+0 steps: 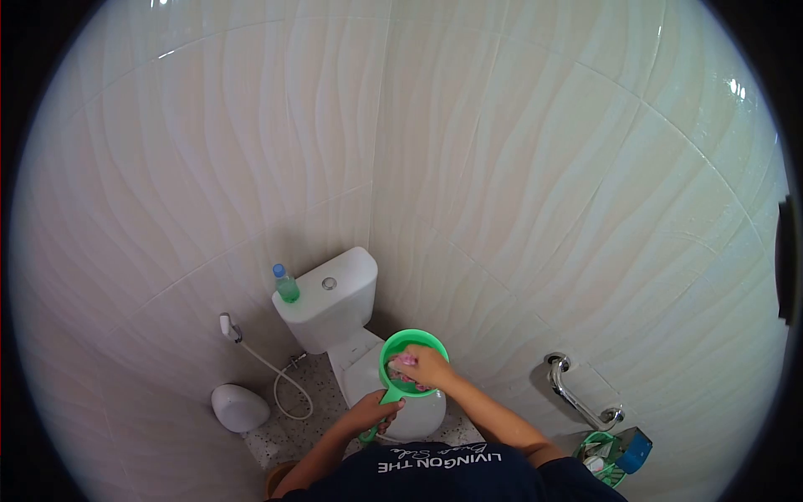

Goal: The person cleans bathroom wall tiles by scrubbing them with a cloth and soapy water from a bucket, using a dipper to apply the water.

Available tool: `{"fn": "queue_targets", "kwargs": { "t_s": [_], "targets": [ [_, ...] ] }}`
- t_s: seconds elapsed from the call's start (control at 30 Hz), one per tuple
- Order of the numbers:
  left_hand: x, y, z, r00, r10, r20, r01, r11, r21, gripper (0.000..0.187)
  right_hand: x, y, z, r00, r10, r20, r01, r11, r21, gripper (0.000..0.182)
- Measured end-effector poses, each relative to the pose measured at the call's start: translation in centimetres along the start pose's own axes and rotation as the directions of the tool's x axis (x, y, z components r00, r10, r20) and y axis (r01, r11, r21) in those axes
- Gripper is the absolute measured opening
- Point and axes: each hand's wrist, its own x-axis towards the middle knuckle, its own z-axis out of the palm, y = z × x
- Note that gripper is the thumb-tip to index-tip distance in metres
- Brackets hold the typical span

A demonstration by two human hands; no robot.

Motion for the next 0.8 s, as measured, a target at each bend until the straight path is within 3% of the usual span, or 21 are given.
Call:
{"fn": "queue_targets", "kwargs": {
  "t_s": [0.03, 0.07, 0.1, 0.13, 0.17, 0.23, 0.27, 0.33, 0.43, 0.47, 0.53, 0.57, 0.7, 0.77, 0.8],
  "targets": [
    [0.0, -0.1, -0.2, 1.0, 0.007, 0.001, -0.007, 1.0, -0.007, 0.032, -0.2, -0.4, -0.4, 0.998, 0.062, 0.015, -0.064, 0.969, 0.238, 0.045],
    [0.0, -0.1, -0.3, 1.0, 0.01, 0.004, -0.01, 1.0, -0.011, 0.032, -0.2, -0.3, -0.2, 0.998, 0.064, 0.016, -0.066, 0.97, 0.233, 0.045],
    [-0.1, -0.1, -0.4, 1.0, 0.008, 0.009, -0.008, 1.0, -0.008, 0.031, -0.1, -0.3, 0.2, 0.997, 0.059, 0.042, -0.072, 0.832, 0.55, 0.039],
    [-0.1, 0.0, -0.6, 1.0, 0.007, 0.017, -0.007, 1.0, -0.005, 0.031, -0.1, -0.2, 0.4, 0.997, 0.046, 0.063, -0.078, 0.596, 0.8, 0.033],
    [-0.1, 0.2, -0.6, 1.0, 0.012, 0.023, -0.011, 1.0, -0.006, 0.031, -0.1, -0.1, 0.3, 0.997, 0.05, 0.06, -0.078, 0.601, 0.796, 0.033],
    [-0.2, 0.4, -0.6, 1.0, 0.013, 0.028, -0.012, 1.0, -0.017, 0.028, -0.2, 0.2, 0.1, 0.966, 0.153, 0.207, -0.254, 0.447, 0.858, 0.025],
    [-0.1, 0.4, -0.7, 0.999, 0.017, 0.036, -0.016, 1.0, -0.017, 0.028, 0.1, 0.6, 0.3, 0.967, 0.158, 0.202, -0.253, 0.451, 0.856, 0.025],
    [0.1, 0.2, -0.9, 0.998, 0.032, 0.05, -0.031, 0.999, -0.014, 0.028, 0.8, 1.5, 1.1, 0.997, 0.08, -0.004, -0.063, 0.812, 0.581, 0.027],
    [0.3, 0.1, -1.2, 0.997, 0.039, 0.073, -0.039, 0.999, -0.005, 0.028, 0.7, 0.6, 1.4, 0.994, -0.027, -0.107, 0.076, 0.871, 0.485, 0.027],
    [0.4, -0.2, -1.4, 0.996, 0.042, 0.079, -0.042, 0.999, -0.004, 0.028, 0.6, 0.1, 1.1, 0.994, -0.025, -0.111, 0.075, 0.874, 0.48, 0.027],
    [0.5, -0.7, -1.6, 0.993, 0.072, 0.096, -0.07, 0.997, -0.029, 0.03, 0.3, -0.9, 0.6, 0.997, 0.072, 0.022, -0.074, 0.879, 0.471, 0.028],
    [0.5, -0.5, -1.6, 0.992, 0.075, 0.1, -0.073, 0.997, -0.029, 0.03, 0.5, -1.1, 0.7, 0.997, 0.031, -0.073, 0.001, 0.917, 0.398, 0.029],
    [0.6, -0.8, -2.0, 0.992, 0.079, 0.098, -0.076, 0.996, -0.039, 0.03, 0.1, -1.7, 0.3, 0.989, 0.149, 0.005, -0.132, 0.858, 0.496, 0.026],
    [0.1, -1.1, -2.3, 0.991, 0.084, 0.107, -0.078, 0.995, -0.058, 0.029, 0.2, -1.5, 0.9, 0.996, 0.059, -0.067, -0.008, 0.808, 0.589, 0.028],
    [0.1, -1.0, -2.4, 0.99, 0.09, 0.108, -0.085, 0.995, -0.046, 0.029, 0.3, -1.6, 1.5, 0.997, 0.057, -0.046, -0.019, 0.801, 0.598, 0.028]
  ]
}}
